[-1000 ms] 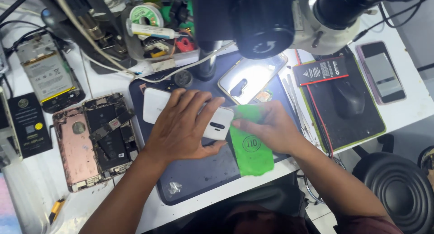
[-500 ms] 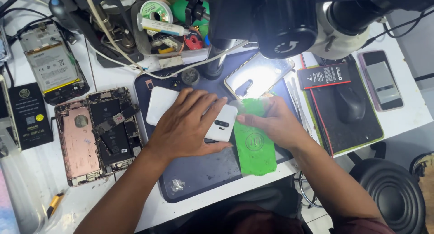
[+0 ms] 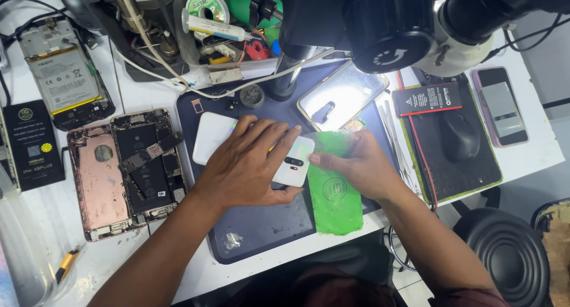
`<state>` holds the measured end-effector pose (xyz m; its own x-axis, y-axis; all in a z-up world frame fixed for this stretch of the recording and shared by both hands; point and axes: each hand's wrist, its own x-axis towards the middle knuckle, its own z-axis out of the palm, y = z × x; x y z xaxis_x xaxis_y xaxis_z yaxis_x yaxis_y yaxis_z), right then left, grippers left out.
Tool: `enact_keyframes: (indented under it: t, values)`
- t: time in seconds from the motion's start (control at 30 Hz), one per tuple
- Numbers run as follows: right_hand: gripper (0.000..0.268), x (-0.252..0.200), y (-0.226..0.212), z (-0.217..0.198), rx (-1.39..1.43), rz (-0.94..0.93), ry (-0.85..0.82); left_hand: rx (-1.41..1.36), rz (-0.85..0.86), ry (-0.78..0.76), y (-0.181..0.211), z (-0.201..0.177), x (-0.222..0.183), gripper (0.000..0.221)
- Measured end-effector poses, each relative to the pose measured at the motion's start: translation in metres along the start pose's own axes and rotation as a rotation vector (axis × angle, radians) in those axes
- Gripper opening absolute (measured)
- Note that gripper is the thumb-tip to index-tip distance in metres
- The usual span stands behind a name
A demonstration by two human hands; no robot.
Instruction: Disassembling and cleaning a mobile phone for repair
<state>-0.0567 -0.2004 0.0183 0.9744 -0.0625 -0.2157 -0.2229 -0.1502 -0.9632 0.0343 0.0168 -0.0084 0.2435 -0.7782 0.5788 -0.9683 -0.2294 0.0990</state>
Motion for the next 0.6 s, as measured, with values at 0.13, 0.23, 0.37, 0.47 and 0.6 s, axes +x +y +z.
enact_keyframes:
  t: [0.13,0.23,0.37,0.47,0.6]
  values:
    - [0.028,-0.004,-0.003,-0.001,-0.010,0.018,-0.081,0.088,0.036,0.039,0.002,-0.004,0.000,0.082]
    - [0.034,-0.004,-0.004,0.000,-0.015,0.055,-0.082,0.123,0.039,0.062,0.003,-0.004,0.001,0.081]
    - [0.034,-0.004,-0.003,0.001,0.005,0.050,-0.074,0.130,0.033,0.082,0.003,-0.004,0.000,0.075]
    - [0.031,-0.004,-0.003,0.001,-0.068,0.066,-0.068,0.165,0.037,0.082,0.002,-0.004,0.000,0.074]
    - [0.030,-0.008,-0.009,0.003,-0.119,0.070,-0.125,0.195,-0.002,0.075,0.003,0.000,-0.003,0.076]
